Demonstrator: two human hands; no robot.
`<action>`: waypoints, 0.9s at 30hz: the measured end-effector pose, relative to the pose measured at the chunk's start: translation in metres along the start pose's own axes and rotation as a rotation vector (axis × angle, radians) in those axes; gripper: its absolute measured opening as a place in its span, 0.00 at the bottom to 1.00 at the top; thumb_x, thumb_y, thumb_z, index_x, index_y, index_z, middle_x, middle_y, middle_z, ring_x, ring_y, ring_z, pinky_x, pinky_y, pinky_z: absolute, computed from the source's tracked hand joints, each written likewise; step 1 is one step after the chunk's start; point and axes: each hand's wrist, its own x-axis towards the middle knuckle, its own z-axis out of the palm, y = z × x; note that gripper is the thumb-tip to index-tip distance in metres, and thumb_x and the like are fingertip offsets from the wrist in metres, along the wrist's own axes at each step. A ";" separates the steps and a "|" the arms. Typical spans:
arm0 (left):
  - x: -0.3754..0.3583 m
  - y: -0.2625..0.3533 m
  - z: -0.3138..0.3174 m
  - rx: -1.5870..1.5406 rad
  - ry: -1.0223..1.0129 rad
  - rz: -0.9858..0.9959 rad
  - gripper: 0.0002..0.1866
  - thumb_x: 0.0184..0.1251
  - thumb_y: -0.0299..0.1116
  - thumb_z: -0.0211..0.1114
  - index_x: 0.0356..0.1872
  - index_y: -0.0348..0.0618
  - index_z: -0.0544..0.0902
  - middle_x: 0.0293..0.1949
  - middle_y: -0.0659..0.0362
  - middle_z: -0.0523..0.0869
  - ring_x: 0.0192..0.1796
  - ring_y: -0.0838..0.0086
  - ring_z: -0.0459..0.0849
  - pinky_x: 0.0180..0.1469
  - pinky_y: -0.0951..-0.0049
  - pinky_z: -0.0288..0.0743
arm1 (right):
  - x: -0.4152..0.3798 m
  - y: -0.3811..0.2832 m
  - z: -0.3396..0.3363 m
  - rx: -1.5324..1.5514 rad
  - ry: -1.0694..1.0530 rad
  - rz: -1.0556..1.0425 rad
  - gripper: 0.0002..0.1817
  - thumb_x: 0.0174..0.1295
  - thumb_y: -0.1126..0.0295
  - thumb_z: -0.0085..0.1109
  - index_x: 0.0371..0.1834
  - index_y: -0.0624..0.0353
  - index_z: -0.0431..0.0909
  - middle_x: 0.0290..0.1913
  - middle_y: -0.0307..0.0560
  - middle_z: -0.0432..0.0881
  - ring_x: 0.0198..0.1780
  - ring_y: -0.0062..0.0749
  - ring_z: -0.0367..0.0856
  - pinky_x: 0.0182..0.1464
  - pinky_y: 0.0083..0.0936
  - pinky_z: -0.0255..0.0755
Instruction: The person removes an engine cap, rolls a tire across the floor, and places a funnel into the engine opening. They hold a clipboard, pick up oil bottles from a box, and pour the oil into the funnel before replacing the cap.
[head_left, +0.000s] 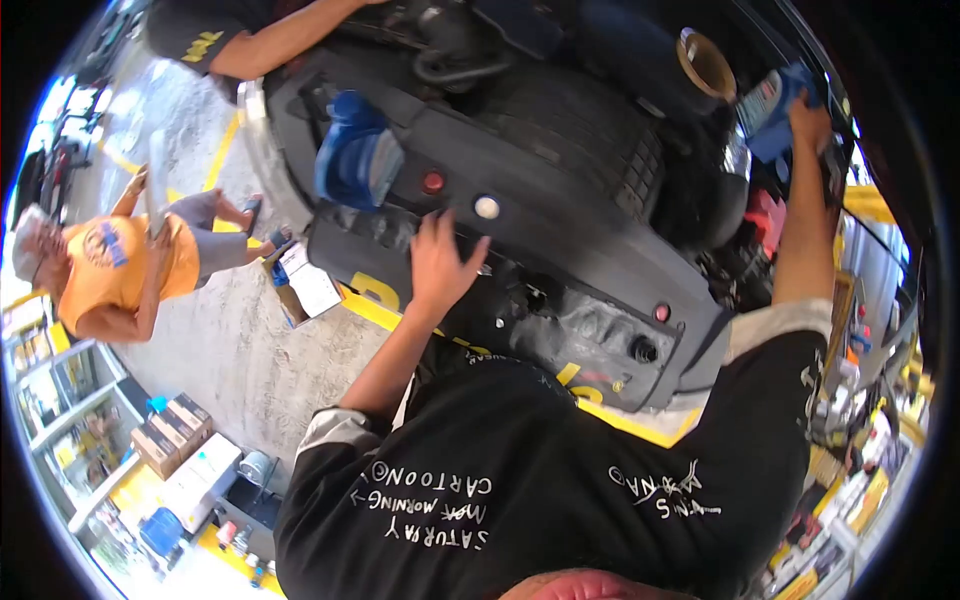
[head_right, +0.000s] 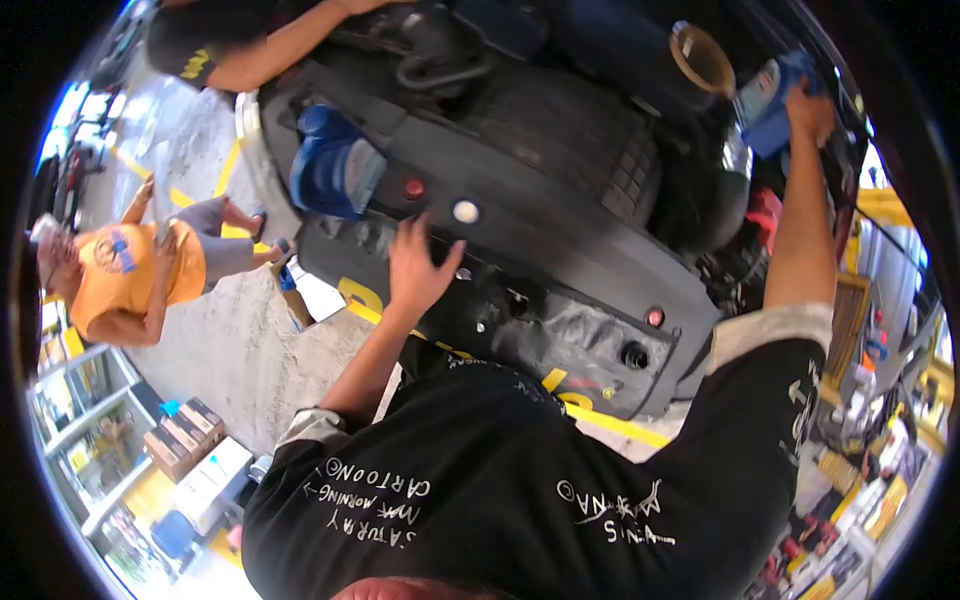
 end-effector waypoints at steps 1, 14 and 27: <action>0.008 0.001 0.004 0.026 -0.047 0.011 0.32 0.55 0.45 0.71 0.57 0.37 0.74 0.51 0.47 0.78 0.53 0.53 0.77 0.52 0.57 0.70 | -0.023 -0.009 -0.025 -0.035 -0.004 0.119 0.44 0.58 0.32 0.45 0.54 0.69 0.78 0.56 0.69 0.78 0.61 0.58 0.76 0.63 0.50 0.68; 0.025 0.028 -0.021 -0.559 -0.195 0.035 0.22 0.52 0.33 0.70 0.50 0.39 0.81 0.45 0.49 0.82 0.47 0.57 0.83 0.55 0.62 0.75 | -0.298 0.030 -0.209 0.662 -0.056 -0.395 0.25 0.69 0.56 0.56 0.52 0.73 0.77 0.50 0.64 0.82 0.51 0.51 0.81 0.56 0.36 0.71; -0.044 0.108 -0.136 -0.688 -0.234 0.265 0.24 0.44 0.30 0.75 0.47 0.39 0.82 0.45 0.51 0.82 0.49 0.57 0.83 0.53 0.65 0.77 | -0.487 0.000 -0.276 1.004 -0.557 -0.847 0.16 0.57 0.81 0.60 0.51 0.68 0.78 0.54 0.57 0.81 0.59 0.52 0.79 0.62 0.39 0.70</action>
